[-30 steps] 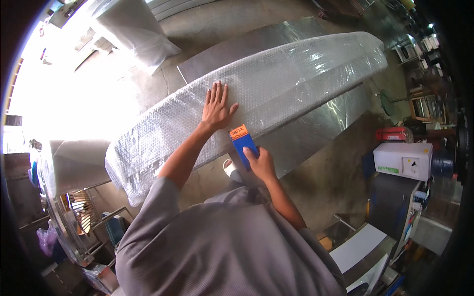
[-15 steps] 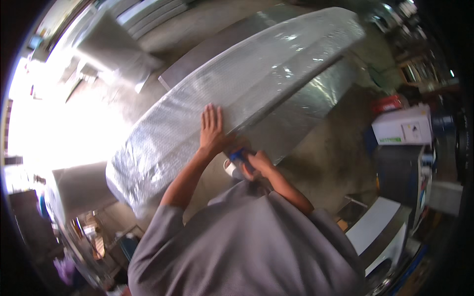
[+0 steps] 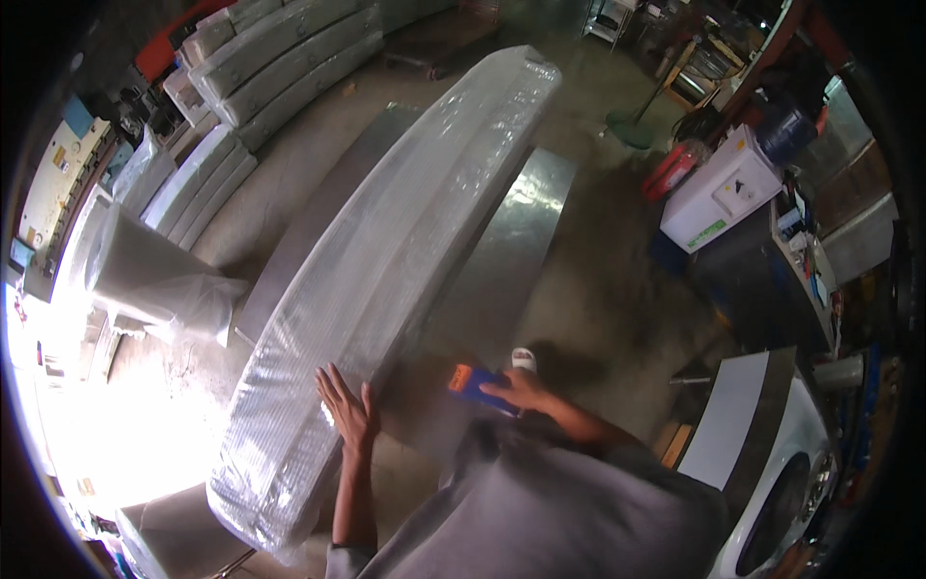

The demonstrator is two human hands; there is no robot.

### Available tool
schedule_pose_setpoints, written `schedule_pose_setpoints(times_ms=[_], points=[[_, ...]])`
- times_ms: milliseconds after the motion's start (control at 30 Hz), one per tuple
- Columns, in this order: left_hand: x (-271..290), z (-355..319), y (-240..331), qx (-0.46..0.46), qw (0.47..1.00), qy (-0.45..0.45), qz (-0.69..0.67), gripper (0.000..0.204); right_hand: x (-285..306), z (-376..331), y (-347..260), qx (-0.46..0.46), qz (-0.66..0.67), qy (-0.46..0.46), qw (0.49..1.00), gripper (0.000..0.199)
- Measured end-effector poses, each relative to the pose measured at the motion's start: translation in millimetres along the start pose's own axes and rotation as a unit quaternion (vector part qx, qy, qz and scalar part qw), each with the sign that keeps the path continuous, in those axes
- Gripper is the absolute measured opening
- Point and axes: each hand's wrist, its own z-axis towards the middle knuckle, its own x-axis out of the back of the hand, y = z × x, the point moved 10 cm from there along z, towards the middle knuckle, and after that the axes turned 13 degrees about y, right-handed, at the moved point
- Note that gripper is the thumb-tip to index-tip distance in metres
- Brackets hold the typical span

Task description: The person wraps a long rectangular object with bubble wrap, using a handheld tape dispenser to secure the wrap. They repeatedly fold, smooth, and tape the bubble wrap around the object, then flip it over to continue wrapping the other side.

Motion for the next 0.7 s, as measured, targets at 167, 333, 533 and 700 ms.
schedule_pose_setpoints(times_ms=[167,333,533,700], points=[[-116.0,-30.0,150.7,0.262,0.880,-0.149,-0.369,0.070,108.4,25.3,24.4,0.096,0.046,0.066,0.992,0.070],[-229.6,-20.1,301.4,0.451,0.651,-0.336,-0.510,0.057,235.8,52.2,10.6,0.229,0.097,0.105,0.963,0.058],[-274.8,61.1,412.0,0.388,0.653,-0.391,-0.520,0.042,340.0,103.8,8.8,0.194,0.103,0.099,0.970,0.057],[-319.4,135.1,423.6,0.290,0.757,-0.391,-0.436,0.044,371.3,166.0,-7.2,0.181,0.151,0.097,0.967,0.054]])
